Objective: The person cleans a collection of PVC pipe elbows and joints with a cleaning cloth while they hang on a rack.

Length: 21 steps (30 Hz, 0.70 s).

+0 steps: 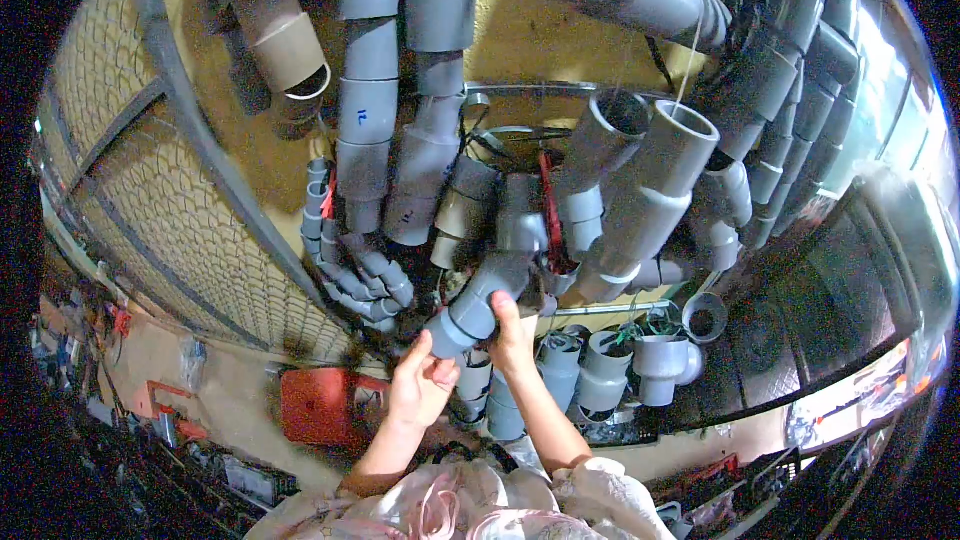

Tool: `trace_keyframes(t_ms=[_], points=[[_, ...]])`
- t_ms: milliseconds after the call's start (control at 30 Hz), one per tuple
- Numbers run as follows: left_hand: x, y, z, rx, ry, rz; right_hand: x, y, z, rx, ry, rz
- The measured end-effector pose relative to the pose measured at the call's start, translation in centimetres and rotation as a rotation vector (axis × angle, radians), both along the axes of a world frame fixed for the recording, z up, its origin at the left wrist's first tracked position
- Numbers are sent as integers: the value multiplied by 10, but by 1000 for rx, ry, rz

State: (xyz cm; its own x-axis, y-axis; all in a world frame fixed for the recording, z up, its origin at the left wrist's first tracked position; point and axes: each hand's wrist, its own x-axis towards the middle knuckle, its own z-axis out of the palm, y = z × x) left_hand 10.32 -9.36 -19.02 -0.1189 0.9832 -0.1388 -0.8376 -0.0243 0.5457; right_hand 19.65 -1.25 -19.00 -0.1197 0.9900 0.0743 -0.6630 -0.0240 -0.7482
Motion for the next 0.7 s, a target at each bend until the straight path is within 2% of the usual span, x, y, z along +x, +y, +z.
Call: trace_keyframes(t_ms=[33,67,133,233,333,467,500,533,600,700], points=[[3,-1,7,-19,-91,-65,-3,3,-4,-4,0,-40],[7,-4,19,20,-62,-102,-5,1,-2,25,-23,-85],[8,-5,28,150,53,-141,-7,7,-14,37,50,-60],[8,-6,33,133,259,-80,-2,-3,-1,-3,113,32],[4,-1,22,136,278,-199,-1,-1,-11,54,14,-37],[-3,13,15,126,116,-263,18,6,-17,331,-255,2],[-2,13,17,89,160,-215,22,18,-33,137,-221,-26],[-2,13,17,80,189,-203,26,19,-9,-101,-41,66],[-3,12,15,61,245,-177,27,29,19,65,17,96],[-7,11,9,70,221,-140,26,34,64,-210,-136,47]])
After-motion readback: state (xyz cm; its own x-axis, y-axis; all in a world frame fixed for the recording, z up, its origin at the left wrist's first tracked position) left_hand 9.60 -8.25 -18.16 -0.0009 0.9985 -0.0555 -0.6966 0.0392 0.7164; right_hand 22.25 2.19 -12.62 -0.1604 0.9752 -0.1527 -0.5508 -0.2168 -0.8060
